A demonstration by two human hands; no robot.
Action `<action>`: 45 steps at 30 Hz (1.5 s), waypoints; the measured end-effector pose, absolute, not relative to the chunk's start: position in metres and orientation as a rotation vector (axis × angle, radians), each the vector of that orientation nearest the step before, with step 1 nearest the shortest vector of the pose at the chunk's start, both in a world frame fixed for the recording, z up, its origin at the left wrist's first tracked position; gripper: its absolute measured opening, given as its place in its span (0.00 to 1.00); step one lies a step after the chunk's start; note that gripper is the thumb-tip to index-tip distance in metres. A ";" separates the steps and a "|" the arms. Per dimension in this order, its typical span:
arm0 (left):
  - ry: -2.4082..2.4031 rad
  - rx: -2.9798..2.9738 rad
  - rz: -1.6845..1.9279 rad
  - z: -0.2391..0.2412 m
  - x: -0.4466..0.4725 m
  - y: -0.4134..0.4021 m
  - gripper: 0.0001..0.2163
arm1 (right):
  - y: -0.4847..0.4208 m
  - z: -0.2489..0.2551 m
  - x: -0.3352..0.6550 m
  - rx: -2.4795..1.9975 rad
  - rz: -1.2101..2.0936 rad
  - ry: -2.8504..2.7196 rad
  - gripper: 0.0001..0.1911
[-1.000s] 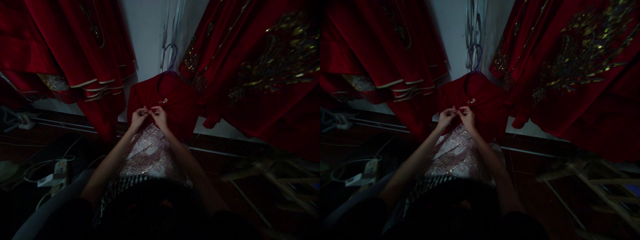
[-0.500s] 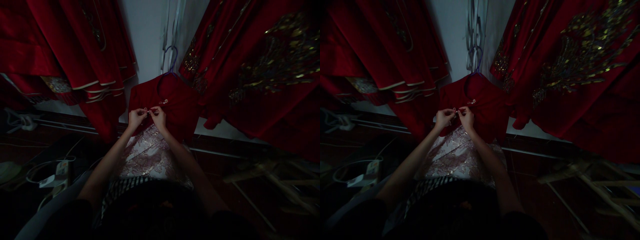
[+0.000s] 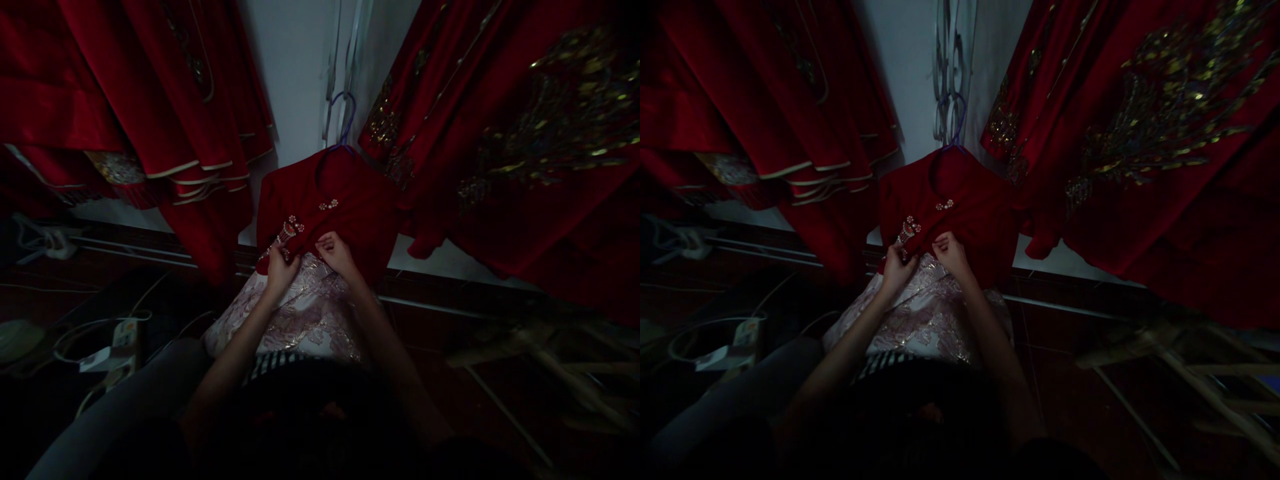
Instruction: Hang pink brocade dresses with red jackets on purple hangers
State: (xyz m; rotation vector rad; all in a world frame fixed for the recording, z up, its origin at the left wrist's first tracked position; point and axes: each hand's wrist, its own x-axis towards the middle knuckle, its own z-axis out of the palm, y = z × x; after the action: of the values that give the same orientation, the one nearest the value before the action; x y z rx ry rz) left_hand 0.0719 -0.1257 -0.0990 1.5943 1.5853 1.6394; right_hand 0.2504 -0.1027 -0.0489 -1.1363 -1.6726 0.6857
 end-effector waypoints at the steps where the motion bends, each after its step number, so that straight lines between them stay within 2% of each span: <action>1: 1.613 1.604 1.624 -0.103 0.074 -0.132 0.21 | -0.104 -0.054 0.254 -1.185 0.692 -1.672 0.10; 5: 1.720 1.678 1.602 -0.094 0.075 -0.144 0.13 | -0.100 -0.073 0.264 -1.256 0.812 -1.700 0.17; 11: 1.658 1.769 1.813 -0.055 0.090 -0.144 0.10 | -0.092 -0.083 0.269 -1.302 0.850 -1.723 0.12; 18: 1.681 1.994 1.620 -0.109 0.123 -0.140 0.17 | -0.096 -0.072 0.285 -1.225 0.867 -1.812 0.10; 21: 1.662 1.988 1.683 -0.124 0.122 -0.139 0.17 | -0.098 -0.068 0.292 -1.159 0.971 -1.885 0.10; 27: 1.564 1.765 1.897 -0.121 0.118 -0.138 0.10 | -0.101 -0.070 0.284 -0.989 1.318 -1.722 0.17; 34: 1.548 1.883 1.943 -0.118 0.118 -0.141 0.07 | -0.105 -0.062 0.283 -0.949 1.455 -1.672 0.20; 38: 1.541 1.857 1.917 -0.122 0.117 -0.140 0.07 | -0.108 -0.055 0.280 -0.908 1.444 -1.620 0.20; 45: 1.530 1.733 1.900 -0.127 0.116 -0.138 0.08 | -0.108 -0.065 0.257 -0.871 1.216 -1.579 0.18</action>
State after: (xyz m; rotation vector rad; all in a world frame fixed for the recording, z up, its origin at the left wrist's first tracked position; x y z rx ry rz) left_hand 0.1163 -0.1379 -0.1273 1.7327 1.5297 1.9003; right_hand 0.2568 -0.1077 -0.0647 -0.8708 -1.5788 1.2161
